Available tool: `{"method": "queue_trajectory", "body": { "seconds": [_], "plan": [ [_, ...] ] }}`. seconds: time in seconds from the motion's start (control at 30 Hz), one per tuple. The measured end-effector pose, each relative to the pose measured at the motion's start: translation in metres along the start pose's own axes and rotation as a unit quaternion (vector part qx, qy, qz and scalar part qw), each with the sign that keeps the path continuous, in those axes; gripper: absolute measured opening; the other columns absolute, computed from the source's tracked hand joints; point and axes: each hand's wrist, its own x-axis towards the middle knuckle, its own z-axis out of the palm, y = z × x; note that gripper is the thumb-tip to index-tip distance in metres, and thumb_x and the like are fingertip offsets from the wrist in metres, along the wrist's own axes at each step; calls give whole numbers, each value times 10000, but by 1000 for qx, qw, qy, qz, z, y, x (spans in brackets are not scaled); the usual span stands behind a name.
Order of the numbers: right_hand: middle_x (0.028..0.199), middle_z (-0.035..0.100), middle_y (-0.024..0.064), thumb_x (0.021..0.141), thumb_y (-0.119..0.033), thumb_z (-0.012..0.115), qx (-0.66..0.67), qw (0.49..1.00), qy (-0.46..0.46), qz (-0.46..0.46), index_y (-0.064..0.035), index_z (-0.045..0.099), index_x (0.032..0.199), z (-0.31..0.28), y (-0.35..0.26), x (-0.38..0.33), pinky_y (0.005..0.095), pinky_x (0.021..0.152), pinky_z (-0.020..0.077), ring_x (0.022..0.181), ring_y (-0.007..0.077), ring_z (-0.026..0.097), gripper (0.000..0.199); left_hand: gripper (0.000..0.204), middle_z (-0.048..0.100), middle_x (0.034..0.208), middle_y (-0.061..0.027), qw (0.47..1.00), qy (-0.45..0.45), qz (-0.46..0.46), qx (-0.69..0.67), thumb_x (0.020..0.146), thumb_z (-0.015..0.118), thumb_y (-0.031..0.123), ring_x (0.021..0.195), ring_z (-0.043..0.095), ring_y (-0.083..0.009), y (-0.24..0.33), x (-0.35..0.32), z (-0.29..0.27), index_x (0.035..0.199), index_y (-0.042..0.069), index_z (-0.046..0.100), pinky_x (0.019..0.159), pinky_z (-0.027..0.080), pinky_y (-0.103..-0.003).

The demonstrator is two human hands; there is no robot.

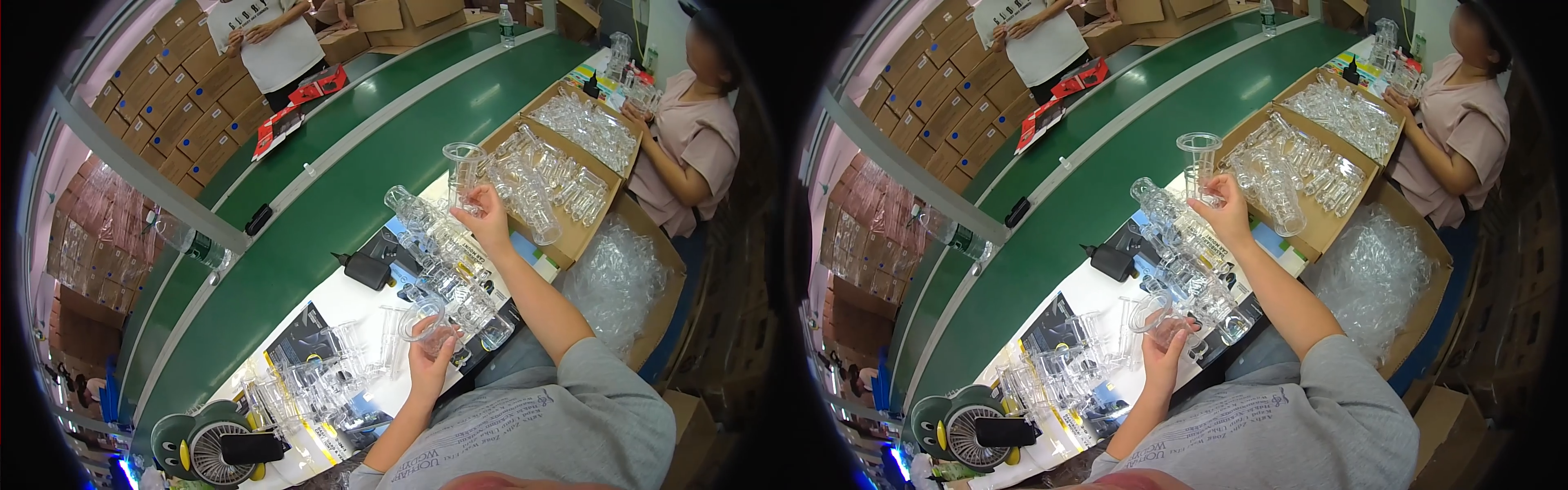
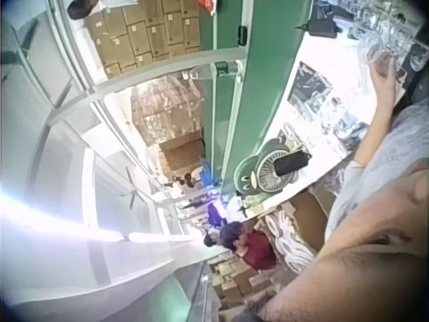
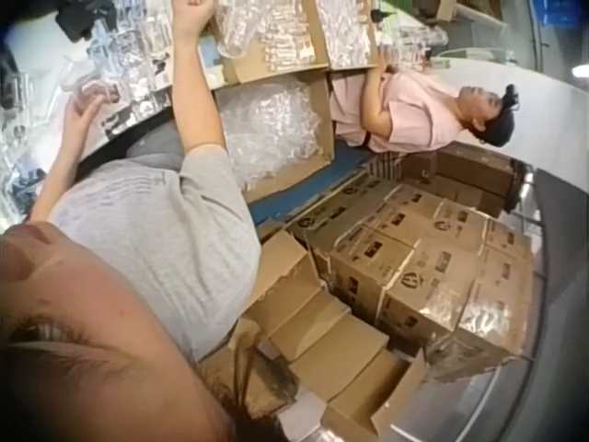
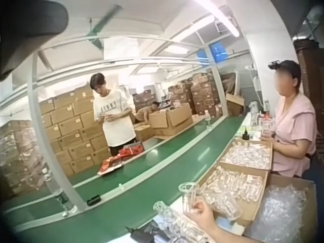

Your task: Picking up clear plastic components from a bin and placing them into containers on a production line.

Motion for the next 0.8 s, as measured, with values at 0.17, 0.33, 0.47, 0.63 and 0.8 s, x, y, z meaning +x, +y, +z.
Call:
{"method": "queue_trajectory", "body": {
  "seconds": [0.17, 0.33, 0.47, 0.63, 0.8],
  "plan": [
    [938, 592, 34, 690, 5, 739, -12, 1000, -1, 2, -90, 435, 935, 0, 0, 0, 217, 688, 436, 880, 98, 527, 402, 460, 585, 1049, -186, 1000, 4, 2, 10, 853, 561, 41, 966, 596, -257, -1, 0, 0, 1262, 17, 353, 883, 434, -360],
    [940, 587, 30, 694, 0, 738, -8, 1000, -6, 17, -87, 432, 937, 0, -2, 0, 221, 712, 427, 892, 102, 524, 400, 481, 586, 1050, -181, 1000, -5, -3, 5, 856, 561, 41, 966, 594, -250, -1, 0, -1, 1277, 29, 329, 887, 436, -360],
    [942, 586, 27, 700, 1, 732, 2, 1000, -6, 29, -85, 433, 939, 0, -4, -1, 226, 742, 413, 896, 104, 518, 393, 480, 587, 1043, -177, 1000, -8, -4, -14, 858, 560, 39, 964, 594, -247, -1, 0, -1, 1277, 35, 326, 888, 436, -358],
    [941, 576, 20, 712, -5, 725, 6, 999, -1, 38, -80, 433, 950, -3, -4, -2, 224, 754, 395, 897, 99, 502, 385, 465, 593, 1026, -161, 1000, -14, -2, -11, 862, 559, 37, 971, 591, -234, -4, 2, -1, 1268, 41, 333, 891, 435, -353],
    [904, 559, 10, 754, 16, 682, 24, 999, -4, 34, -85, 426, 963, 1, 0, -2, 219, 768, 407, 886, 98, 514, 346, 462, 594, 1029, -152, 1000, -4, 1, -22, 866, 556, 33, 978, 587, -229, -5, -1, -3, 1268, 41, 330, 902, 431, -346]
  ]
}}
